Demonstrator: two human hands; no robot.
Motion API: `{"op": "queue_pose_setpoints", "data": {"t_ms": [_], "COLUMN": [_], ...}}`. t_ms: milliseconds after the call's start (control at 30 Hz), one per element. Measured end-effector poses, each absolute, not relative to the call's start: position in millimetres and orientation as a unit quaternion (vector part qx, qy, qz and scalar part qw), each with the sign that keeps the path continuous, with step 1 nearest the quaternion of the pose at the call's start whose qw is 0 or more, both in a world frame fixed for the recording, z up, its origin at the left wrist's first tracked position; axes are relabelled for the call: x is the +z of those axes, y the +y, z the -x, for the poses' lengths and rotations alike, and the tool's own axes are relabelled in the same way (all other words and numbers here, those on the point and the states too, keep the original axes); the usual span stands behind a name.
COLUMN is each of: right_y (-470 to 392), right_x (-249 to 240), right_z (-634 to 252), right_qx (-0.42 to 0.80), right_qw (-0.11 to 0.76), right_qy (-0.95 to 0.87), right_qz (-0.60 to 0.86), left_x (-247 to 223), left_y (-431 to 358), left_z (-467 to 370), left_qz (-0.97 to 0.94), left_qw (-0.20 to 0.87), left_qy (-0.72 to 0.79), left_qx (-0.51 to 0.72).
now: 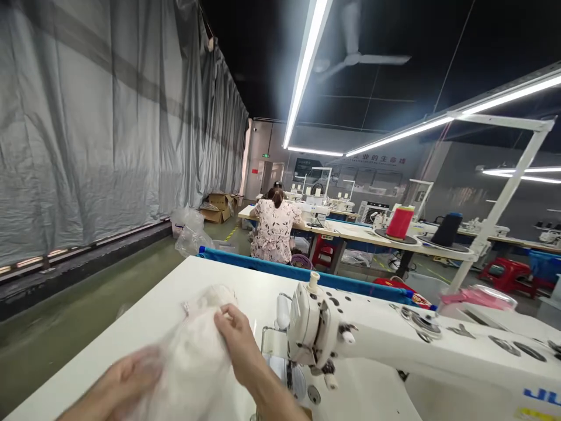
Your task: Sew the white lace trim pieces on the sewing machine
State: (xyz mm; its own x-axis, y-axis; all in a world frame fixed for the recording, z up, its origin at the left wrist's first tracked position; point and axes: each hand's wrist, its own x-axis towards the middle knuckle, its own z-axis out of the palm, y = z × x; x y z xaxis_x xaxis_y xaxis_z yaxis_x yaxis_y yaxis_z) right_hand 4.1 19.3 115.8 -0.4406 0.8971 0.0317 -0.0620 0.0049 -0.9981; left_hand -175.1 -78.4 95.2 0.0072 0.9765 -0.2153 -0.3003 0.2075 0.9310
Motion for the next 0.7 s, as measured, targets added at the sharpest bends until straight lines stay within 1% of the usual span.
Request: {"op": "queue_pose_setpoints", "data": {"t_ms": [67, 133, 200, 300, 467, 700], "right_y": [60, 100, 133, 161, 164, 150], "right_x": [113, 107, 100, 86, 64, 65], "right_z": [12, 24, 32, 37, 35, 27], "right_qx": [0.555, 0.493, 0.43, 0.343, 0.249, 0.193], "right_qw": [0.425, 0.44, 0.429, 0.378, 0.285, 0.23], "right_qy": [-0.598, -0.602, -0.607, -0.623, -0.656, -0.71], "right_qz": [0.391, 0.449, 0.513, 0.592, 0.653, 0.637], "left_x": [113, 122, 118, 96, 67, 65], "left_y": [-32, 15, 57, 95, 109, 104], "left_z": [193, 207, 215, 217, 214, 219], "left_qz": [-0.4, -0.403, -0.414, -0.438, -0.504, -0.588], "left_qw": [0.559, 0.514, 0.473, 0.409, 0.297, 0.211], "left_qy": [0.51, 0.548, 0.584, 0.652, 0.724, 0.735], "left_qx": [0.517, 0.522, 0.514, 0.464, 0.365, 0.264]}}
